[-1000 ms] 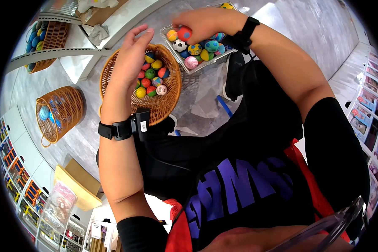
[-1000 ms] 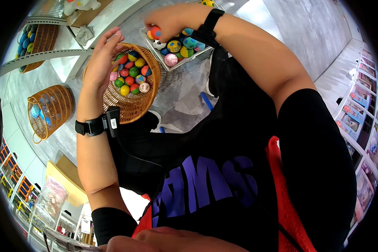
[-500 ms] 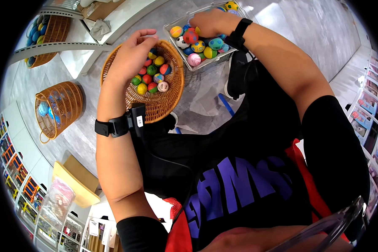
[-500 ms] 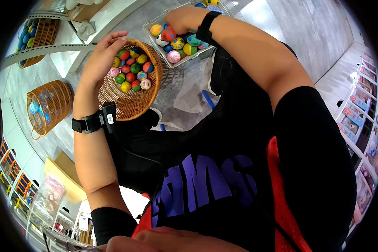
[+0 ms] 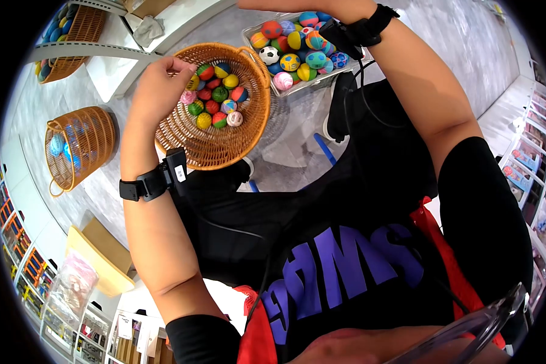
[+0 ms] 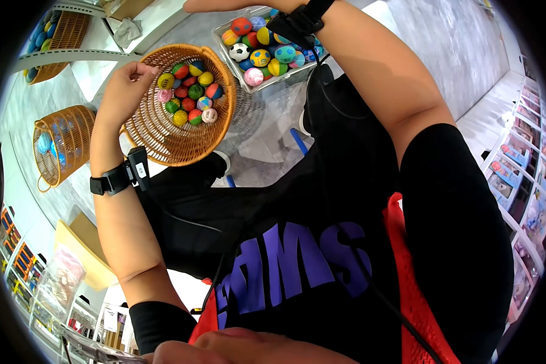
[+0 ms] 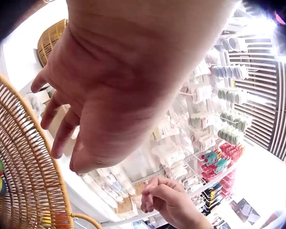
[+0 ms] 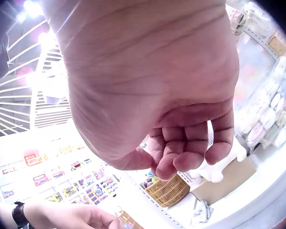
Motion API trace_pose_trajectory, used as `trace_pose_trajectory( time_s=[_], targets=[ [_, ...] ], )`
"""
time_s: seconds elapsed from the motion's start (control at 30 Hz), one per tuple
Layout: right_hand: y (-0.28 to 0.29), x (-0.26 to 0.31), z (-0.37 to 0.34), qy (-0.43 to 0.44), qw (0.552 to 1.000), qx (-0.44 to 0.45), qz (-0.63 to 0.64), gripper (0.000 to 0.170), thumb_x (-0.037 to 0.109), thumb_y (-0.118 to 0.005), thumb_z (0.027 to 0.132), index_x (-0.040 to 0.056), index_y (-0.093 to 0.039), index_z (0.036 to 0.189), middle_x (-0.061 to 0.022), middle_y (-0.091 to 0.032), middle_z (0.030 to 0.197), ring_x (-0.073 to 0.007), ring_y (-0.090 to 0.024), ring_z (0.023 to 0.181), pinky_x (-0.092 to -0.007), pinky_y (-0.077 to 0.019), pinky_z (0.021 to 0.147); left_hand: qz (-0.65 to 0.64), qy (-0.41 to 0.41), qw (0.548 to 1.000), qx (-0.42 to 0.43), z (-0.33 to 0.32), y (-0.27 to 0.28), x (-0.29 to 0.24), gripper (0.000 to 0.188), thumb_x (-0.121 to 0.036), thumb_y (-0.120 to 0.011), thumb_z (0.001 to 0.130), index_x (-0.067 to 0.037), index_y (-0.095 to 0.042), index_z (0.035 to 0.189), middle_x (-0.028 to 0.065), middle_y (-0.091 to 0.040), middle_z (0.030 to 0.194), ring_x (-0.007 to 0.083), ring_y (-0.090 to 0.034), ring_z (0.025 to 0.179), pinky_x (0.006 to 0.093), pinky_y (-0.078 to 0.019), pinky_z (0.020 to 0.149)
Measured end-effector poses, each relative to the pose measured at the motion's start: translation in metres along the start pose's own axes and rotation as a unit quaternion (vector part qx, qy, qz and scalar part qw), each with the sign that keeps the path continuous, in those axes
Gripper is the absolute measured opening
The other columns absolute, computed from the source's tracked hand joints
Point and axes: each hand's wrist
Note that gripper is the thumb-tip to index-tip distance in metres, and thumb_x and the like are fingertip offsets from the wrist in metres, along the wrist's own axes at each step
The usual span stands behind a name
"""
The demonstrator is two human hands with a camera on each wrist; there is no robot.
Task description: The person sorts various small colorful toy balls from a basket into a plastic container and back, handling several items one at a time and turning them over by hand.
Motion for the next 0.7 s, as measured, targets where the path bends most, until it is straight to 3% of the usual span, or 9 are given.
trace_pose_trajectory(
  time_s=[0.03, 0.13, 0.17, 0.23, 0.27, 0.33, 0.47, 0.63, 0.7],
  targets=[
    [0.002, 0.011, 0.001, 0.004, 1.0, 0.011, 0.006, 0.03, 0.027, -0.071, 0.083, -0.0024, -0.068, 0.083, -0.0188, -0.067, 0.069, -0.0276, -0.065, 0.064, -0.0409, -0.0519, 0.064, 0.056, 0.003, 0.998, -0.004, -0.007, 0.006, -0.002, 0.031, -0.029, -0.074, 0.101, 0.001, -0.072, 0.103, 0.0087, -0.074, 0.094, 0.0156, -0.067, 0.087, 0.0327, -0.0533, 0.082],
    [0.006, 0.055, -0.007, -0.026, 0.992, 0.063, 0.104, 0.031, 0.029, -0.072, 0.082, -0.0016, -0.066, 0.082, -0.0171, -0.066, 0.069, -0.0252, -0.062, 0.063, -0.0404, -0.0512, 0.063, 0.147, -0.03, 0.988, -0.03, -0.019, 0.013, 0.016, 0.03, -0.027, -0.077, 0.095, 0.001, -0.07, 0.1, 0.0169, -0.076, 0.098, 0.0265, -0.072, 0.091, 0.0392, -0.0543, 0.087],
    [-0.002, 0.056, -0.006, 0.033, 0.995, 0.053, 0.076, 0.03, 0.029, -0.07, 0.084, -0.0011, -0.066, 0.082, -0.0159, -0.065, 0.07, -0.0238, -0.062, 0.065, -0.0407, -0.0503, 0.064, 0.169, -0.022, 0.985, -0.034, -0.026, 0.017, 0.018, 0.028, -0.026, -0.075, 0.095, 0.001, -0.07, 0.1, 0.0189, -0.076, 0.099, 0.0302, -0.073, 0.092, 0.0406, -0.0544, 0.088],
    [-0.005, 0.076, -0.01, 0.045, 0.993, 0.089, 0.065, 0.029, 0.029, -0.067, 0.087, -0.0003, -0.065, 0.084, -0.0168, -0.065, 0.072, -0.0268, -0.063, 0.066, -0.0425, -0.0501, 0.065, 0.209, 0.021, 0.978, -0.01, -0.034, 0.027, 0.018, 0.026, -0.024, -0.071, 0.097, 0.001, -0.071, 0.104, 0.0238, -0.076, 0.103, 0.0368, -0.074, 0.098, 0.0441, -0.0543, 0.091],
    [-0.007, 0.093, -0.015, 0.054, 0.989, 0.125, 0.057, 0.029, 0.029, -0.064, 0.089, 0.0004, -0.065, 0.086, -0.0177, -0.066, 0.074, -0.0298, -0.064, 0.068, -0.0444, -0.05, 0.065, 0.205, 0.024, 0.978, -0.012, -0.04, 0.033, 0.022, 0.026, -0.024, -0.071, 0.097, 0.001, -0.071, 0.104, 0.0238, -0.076, 0.103, 0.0368, -0.074, 0.098, 0.0441, -0.0543, 0.091],
    [-0.009, 0.126, -0.024, 0.106, 0.982, 0.155, -0.008, 0.029, 0.03, -0.055, 0.097, 0.0034, -0.066, 0.092, -0.0243, -0.07, 0.088, -0.0469, -0.066, 0.084, -0.0537, -0.0519, 0.074, 0.231, 0.038, 0.972, 0.0, -0.049, 0.045, 0.034, 0.025, -0.023, -0.069, 0.099, 0.001, -0.072, 0.108, 0.0246, -0.076, 0.103, 0.0381, -0.074, 0.1, 0.0442, -0.0542, 0.091],
    [-0.024, 0.172, -0.008, 0.079, 0.967, 0.236, -0.061, 0.032, 0.03, -0.053, 0.098, 0.0024, -0.069, 0.096, -0.0249, -0.071, 0.091, -0.0466, -0.068, 0.087, -0.0537, -0.0534, 0.076, 0.243, 0.041, 0.969, -0.018, -0.067, 0.072, 0.052, 0.029, -0.024, -0.067, 0.1, 0.002, -0.074, 0.111, 0.0269, -0.075, 0.111, 0.0418, -0.071, 0.112, 0.0473, -0.0552, 0.097],
    [-0.083, 0.188, 0.039, 0.109, 0.952, 0.281, -0.054, 0.033, 0.029, -0.053, 0.096, 0.0021, -0.072, 0.099, -0.0241, -0.074, 0.093, -0.0464, -0.069, 0.086, -0.0536, -0.0545, 0.076, 0.206, 0.107, 0.973, -0.007, -0.09, 0.088, 0.054, 0.027, -0.017, -0.063, 0.101, 0.003, -0.074, 0.114, 0.0275, -0.075, 0.114, 0.0411, -0.073, 0.109, 0.0464, -0.0567, 0.096],
    [-0.112, 0.183, 0.05, 0.131, 0.948, 0.273, -0.096, 0.03, 0.026, -0.059, 0.093, 0.0005, -0.074, 0.096, -0.022, -0.073, 0.082, -0.0399, -0.072, 0.08, -0.0494, -0.0569, 0.074, 0.202, 0.106, 0.974, 0.001, -0.097, 0.089, 0.067, 0.026, -0.016, -0.062, 0.101, 0.003, -0.074, 0.114, 0.0276, -0.075, 0.114, 0.0412, -0.073, 0.109, 0.0461, -0.0567, 0.096]
  ],
)
Point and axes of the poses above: each hand's wrist, its own z-axis towards the middle knuckle, its own y-axis out of the back of the hand, x = y × z
